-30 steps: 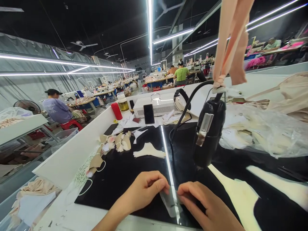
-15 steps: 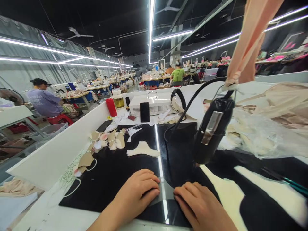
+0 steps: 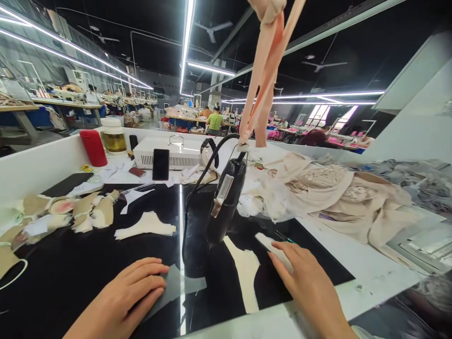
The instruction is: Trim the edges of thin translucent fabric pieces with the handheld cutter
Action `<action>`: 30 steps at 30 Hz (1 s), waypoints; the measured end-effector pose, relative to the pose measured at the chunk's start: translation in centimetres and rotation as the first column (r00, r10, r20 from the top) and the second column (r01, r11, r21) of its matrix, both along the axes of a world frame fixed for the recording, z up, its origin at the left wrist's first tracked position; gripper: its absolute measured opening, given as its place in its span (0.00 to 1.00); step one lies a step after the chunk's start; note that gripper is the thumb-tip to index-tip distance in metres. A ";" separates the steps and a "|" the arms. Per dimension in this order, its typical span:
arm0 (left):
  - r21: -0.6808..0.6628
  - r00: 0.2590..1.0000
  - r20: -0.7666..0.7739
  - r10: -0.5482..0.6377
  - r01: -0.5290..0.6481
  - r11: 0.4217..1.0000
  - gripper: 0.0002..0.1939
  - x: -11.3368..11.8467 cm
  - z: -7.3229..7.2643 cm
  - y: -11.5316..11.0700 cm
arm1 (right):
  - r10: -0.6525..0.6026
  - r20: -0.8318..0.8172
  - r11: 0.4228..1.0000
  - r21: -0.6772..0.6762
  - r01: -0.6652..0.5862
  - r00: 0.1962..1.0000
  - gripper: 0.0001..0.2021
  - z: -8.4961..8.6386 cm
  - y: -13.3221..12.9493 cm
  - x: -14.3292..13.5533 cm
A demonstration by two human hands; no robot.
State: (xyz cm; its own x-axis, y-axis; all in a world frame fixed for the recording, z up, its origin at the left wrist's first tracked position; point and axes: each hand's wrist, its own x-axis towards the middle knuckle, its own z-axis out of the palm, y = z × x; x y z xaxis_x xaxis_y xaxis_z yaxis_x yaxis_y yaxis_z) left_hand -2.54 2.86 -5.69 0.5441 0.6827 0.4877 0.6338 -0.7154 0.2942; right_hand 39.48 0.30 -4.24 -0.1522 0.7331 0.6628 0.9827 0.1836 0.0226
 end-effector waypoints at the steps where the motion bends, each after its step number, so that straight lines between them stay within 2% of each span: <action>1: 0.003 1.000 -0.006 0.004 -0.004 1.000 0.10 -0.1 -0.2 0.0 | -0.015 0.021 1.000 0.002 0.015 1.000 0.25 -0.3 0.4 0.5; 6: 0.014 0.999 -0.033 0.031 -0.031 0.999 0.11 -0.4 -0.6 0.1 | -0.058 0.099 0.997 -0.038 0.062 0.993 0.25 -1.7 1.7 0.6; 13: 0.020 0.999 -0.036 0.037 -0.036 0.999 0.10 -0.5 -0.9 0.3 | -0.100 0.118 0.991 -0.078 0.109 0.988 0.20 -2.0 2.0 0.3; 17: 0.041 0.997 -0.067 0.045 -0.042 0.998 0.11 -0.7 -1.3 0.3 | -0.122 0.069 0.990 -0.061 0.126 0.990 0.22 -2.3 2.2 0.6; 20: 0.080 0.997 -0.065 0.046 -0.041 0.996 0.11 -0.7 -1.0 0.3 | -0.135 0.015 0.989 -0.066 0.136 0.991 0.24 -2.5 2.4 0.8; 25: 0.114 0.999 -0.036 0.036 -0.032 0.993 0.12 -0.3 -0.3 0.3 | -0.159 -0.101 0.981 -0.124 0.146 0.982 0.27 -2.2 2.4 1.3; 30: 0.103 0.999 -0.031 0.036 -0.033 0.994 0.13 -0.3 -0.4 0.3 | -0.165 -0.195 0.973 -0.195 0.127 0.967 0.27 -1.6 2.4 1.6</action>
State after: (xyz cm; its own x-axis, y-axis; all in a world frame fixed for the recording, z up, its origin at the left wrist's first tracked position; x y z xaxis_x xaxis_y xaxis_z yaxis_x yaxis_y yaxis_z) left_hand -2.81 3.17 -6.10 0.5379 0.6485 0.5386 0.6666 -0.7183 0.1992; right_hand 41.07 2.68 -5.86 0.0929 0.8468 0.5237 0.9784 0.0201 -0.2060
